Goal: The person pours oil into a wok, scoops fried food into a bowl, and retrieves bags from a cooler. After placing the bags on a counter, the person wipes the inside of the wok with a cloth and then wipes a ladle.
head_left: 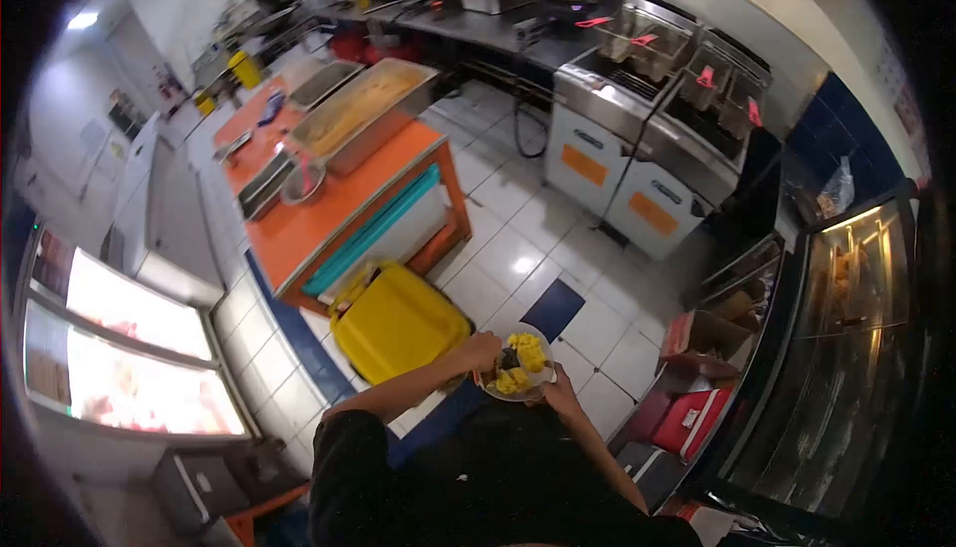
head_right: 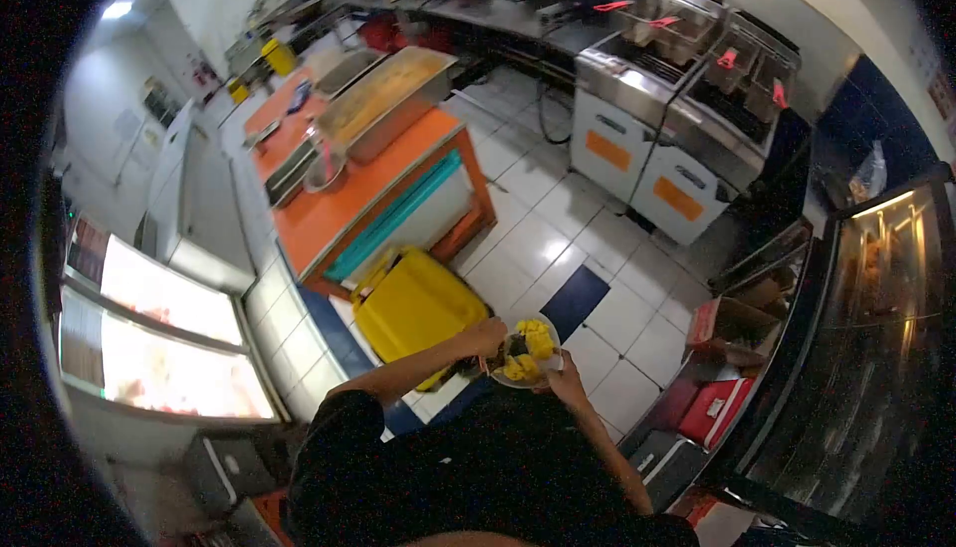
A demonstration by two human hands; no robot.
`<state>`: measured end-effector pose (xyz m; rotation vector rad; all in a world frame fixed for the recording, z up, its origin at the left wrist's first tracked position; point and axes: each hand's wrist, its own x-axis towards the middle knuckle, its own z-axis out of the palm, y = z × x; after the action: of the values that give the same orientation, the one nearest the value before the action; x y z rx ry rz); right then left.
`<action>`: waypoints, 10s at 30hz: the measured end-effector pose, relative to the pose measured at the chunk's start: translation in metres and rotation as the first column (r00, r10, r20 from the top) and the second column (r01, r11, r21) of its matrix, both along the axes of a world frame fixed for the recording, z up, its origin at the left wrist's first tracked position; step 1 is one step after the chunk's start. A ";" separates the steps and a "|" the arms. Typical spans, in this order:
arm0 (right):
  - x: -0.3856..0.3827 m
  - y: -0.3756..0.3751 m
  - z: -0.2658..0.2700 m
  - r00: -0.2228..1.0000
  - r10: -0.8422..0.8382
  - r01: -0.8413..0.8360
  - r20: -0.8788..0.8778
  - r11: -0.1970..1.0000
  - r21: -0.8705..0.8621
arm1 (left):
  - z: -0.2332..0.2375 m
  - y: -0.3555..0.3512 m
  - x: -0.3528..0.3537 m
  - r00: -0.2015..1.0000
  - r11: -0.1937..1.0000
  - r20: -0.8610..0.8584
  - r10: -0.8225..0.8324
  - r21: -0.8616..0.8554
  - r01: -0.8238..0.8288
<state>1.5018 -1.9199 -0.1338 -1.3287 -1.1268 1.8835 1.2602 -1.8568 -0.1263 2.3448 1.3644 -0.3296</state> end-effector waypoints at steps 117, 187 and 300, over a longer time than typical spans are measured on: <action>-0.493 1.231 0.007 -0.116 -0.993 0.973 0.028 -0.119 -0.197 | 0.407 1.604 -0.392 0.633 0.921 0.686 -0.359 0.372 0.118; -0.511 1.203 0.016 -0.334 -0.942 0.930 0.027 -0.334 -0.153 | 0.349 1.525 -0.193 0.380 0.160 -0.308 -0.872 0.556 0.816; -0.500 1.172 0.008 -0.353 -0.934 0.924 0.050 -0.356 -0.139 | 0.355 1.628 -0.191 0.694 0.560 -0.116 -0.711 0.503 0.658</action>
<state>1.0017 -0.7475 -0.1262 -1.3522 0.4943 0.4666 1.0689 -0.2288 0.2283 3.2424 0.4127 -0.0406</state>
